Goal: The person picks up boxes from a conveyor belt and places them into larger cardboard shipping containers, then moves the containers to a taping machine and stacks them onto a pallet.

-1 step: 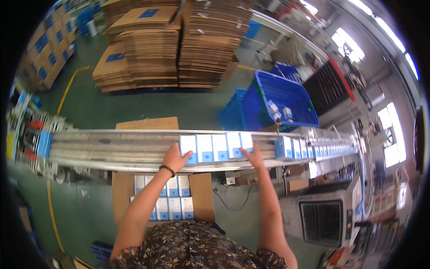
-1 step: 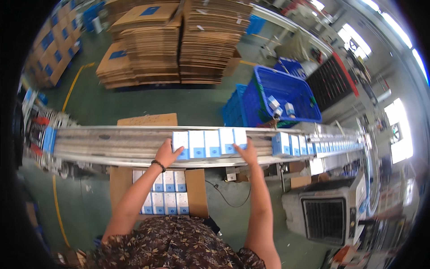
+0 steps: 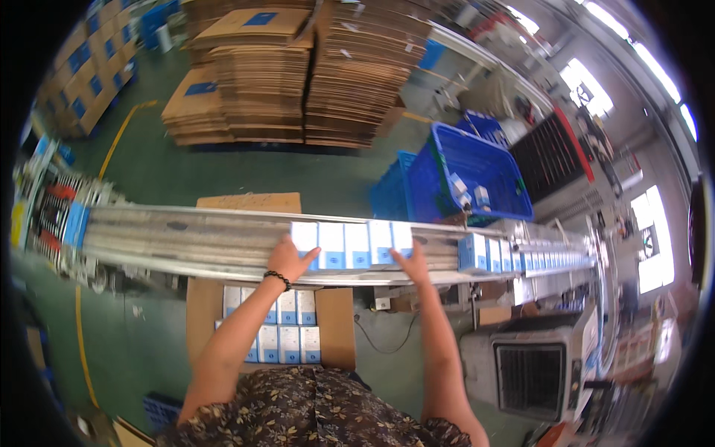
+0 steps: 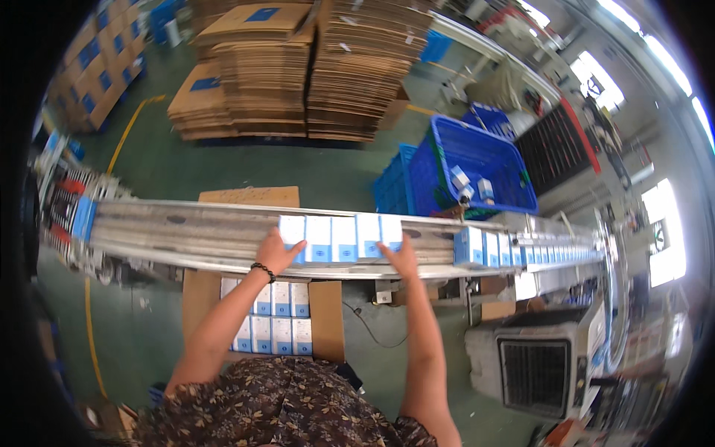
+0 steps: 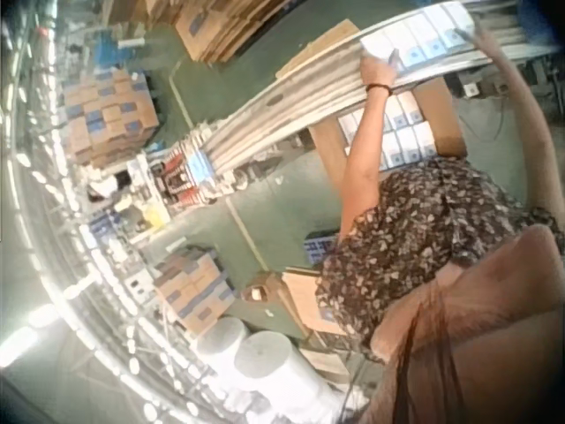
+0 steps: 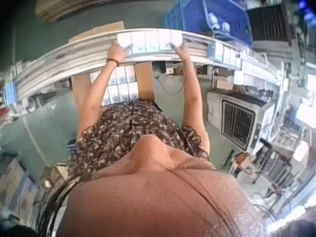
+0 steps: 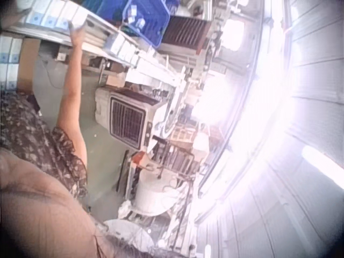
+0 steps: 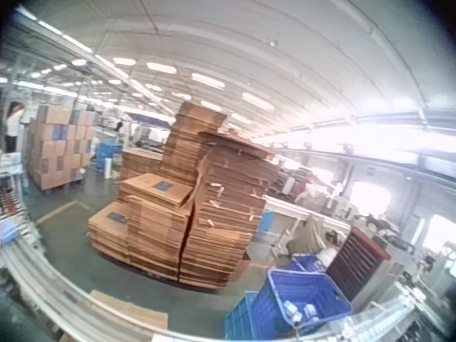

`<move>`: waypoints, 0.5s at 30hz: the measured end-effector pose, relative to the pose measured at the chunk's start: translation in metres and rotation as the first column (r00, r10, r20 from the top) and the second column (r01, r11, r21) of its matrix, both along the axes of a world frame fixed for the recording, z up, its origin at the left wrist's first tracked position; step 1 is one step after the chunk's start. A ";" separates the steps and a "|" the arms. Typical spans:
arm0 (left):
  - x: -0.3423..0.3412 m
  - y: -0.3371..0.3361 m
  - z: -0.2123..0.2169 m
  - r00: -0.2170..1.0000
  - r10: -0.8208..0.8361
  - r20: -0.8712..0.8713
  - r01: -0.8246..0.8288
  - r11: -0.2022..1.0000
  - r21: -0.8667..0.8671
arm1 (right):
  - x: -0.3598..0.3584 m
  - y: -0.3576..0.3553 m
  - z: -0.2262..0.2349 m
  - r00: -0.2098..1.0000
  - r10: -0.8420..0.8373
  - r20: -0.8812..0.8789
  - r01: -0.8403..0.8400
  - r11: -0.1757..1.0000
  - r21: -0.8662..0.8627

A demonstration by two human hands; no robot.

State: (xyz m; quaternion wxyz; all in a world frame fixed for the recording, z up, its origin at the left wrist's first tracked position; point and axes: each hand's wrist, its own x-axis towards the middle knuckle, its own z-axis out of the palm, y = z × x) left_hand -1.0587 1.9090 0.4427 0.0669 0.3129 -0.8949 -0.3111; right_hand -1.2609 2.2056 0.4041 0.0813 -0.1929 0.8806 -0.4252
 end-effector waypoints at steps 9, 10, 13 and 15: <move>0.123 -0.065 0.100 0.816 0.158 -0.556 -0.119 0.987 0.107 | 0.152 -0.079 0.134 0.986 -0.088 -0.141 0.033 0.936 -0.351; 0.139 -0.064 0.122 0.762 0.120 -0.636 -0.117 0.992 0.048 | 0.174 -0.071 0.146 0.967 -0.152 -0.202 0.072 0.931 -0.357; 0.193 -0.050 0.133 0.696 0.026 -0.718 -0.050 0.999 -0.012 | 0.227 -0.056 0.118 0.904 -0.267 -0.333 0.019 0.804 -0.595; 0.225 -0.045 0.114 0.611 0.024 -0.791 0.048 0.997 0.067 | 0.261 -0.058 0.094 0.795 -0.275 -0.540 0.071 0.927 -0.367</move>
